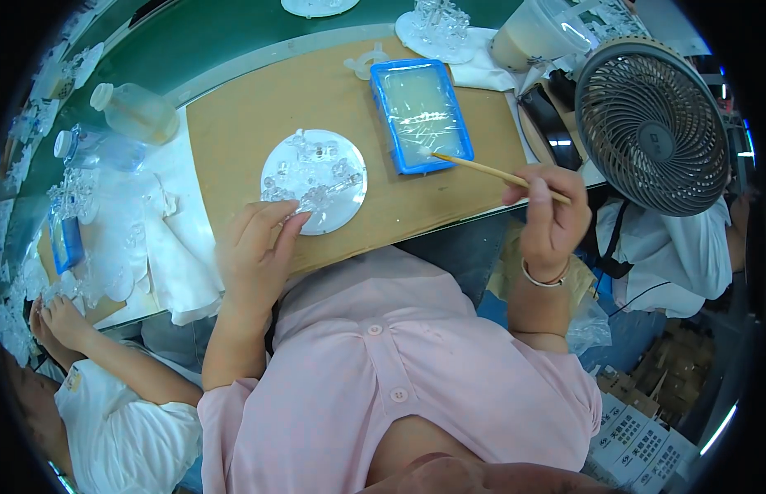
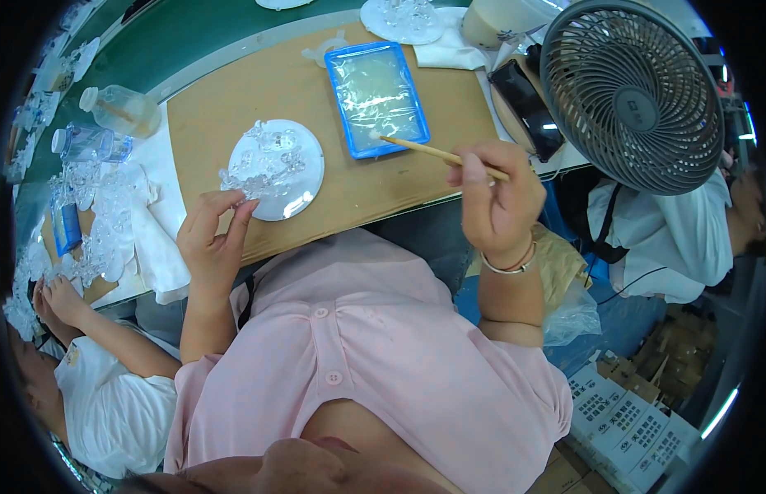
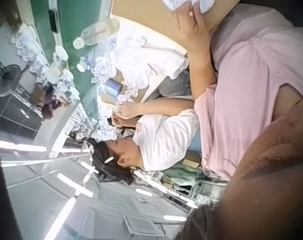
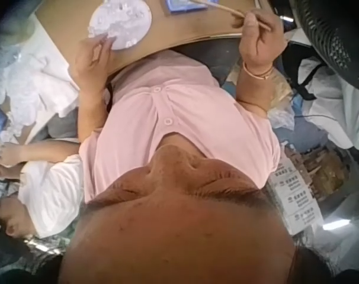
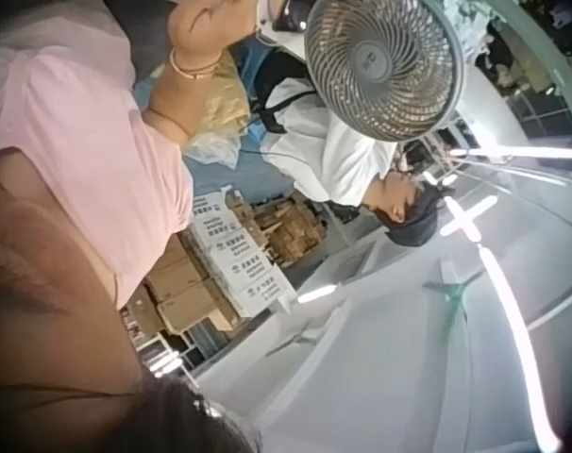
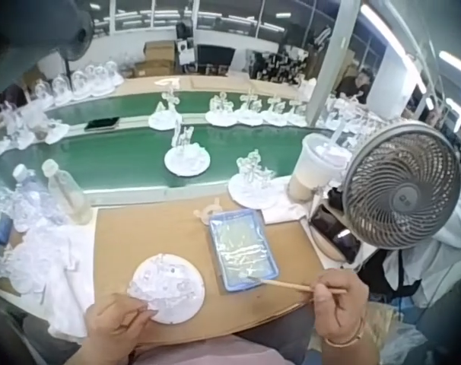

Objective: Applying glue to decorative plastic pieces and mounting them onto a base as part of a lighting fixture assembly.

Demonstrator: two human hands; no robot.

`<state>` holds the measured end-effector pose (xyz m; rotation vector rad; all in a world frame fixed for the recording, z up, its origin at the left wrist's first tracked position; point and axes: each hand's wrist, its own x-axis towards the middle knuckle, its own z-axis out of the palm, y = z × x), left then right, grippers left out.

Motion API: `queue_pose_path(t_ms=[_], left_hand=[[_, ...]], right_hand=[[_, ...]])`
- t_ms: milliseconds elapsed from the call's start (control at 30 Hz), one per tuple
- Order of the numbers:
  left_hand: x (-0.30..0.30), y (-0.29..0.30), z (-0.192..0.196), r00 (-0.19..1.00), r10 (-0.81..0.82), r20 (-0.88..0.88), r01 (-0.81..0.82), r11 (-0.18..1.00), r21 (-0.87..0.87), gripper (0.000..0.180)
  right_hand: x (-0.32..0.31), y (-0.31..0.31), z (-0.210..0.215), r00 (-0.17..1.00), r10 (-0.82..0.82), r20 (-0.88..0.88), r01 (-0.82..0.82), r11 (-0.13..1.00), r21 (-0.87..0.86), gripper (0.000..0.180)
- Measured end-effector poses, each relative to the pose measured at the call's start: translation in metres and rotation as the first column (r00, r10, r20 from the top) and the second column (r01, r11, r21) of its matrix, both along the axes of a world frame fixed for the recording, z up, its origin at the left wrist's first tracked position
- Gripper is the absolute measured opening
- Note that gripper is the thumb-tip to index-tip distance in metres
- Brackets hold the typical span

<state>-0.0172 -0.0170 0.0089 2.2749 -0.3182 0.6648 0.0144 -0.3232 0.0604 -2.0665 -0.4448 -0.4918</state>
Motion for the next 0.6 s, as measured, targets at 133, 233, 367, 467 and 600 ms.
queue_pose_path(t_ms=[133, 233, 367, 467, 600], left_hand=[[-0.001, 0.002, 0.004, 0.99, -0.026, -0.136, 0.017, 0.998, -0.063, 0.027], [-0.004, 0.009, 0.002, 0.99, -0.014, -0.139, 0.003, 0.997, -0.079, 0.034], [-0.002, 0.013, 0.006, 0.998, 0.034, -0.055, -0.035, 0.999, -0.027, 0.043], [0.003, 0.01, 0.01, 0.997, 0.005, -0.071, -0.007, 1.0, -0.03, 0.049], [0.002, 0.011, 0.007, 0.979, -0.083, -0.186, 0.066, 0.993, -0.097, 0.051]], right_hand=[[0.009, -0.003, -0.01, 0.999, 0.042, -0.031, -0.045, 0.994, -0.104, 0.01], [0.005, -0.004, -0.009, 0.998, 0.057, -0.006, -0.057, 0.996, -0.065, 0.01], [-0.013, 0.0, -0.002, 0.991, 0.13, 0.021, -0.131, 0.989, 0.07, 0.01], [-0.015, 0.01, -0.012, 0.968, 0.253, 0.007, -0.252, 0.963, 0.096, 0.01], [0.0, 0.044, -0.031, 0.909, 0.414, 0.041, -0.407, 0.906, -0.119, 0.009]])
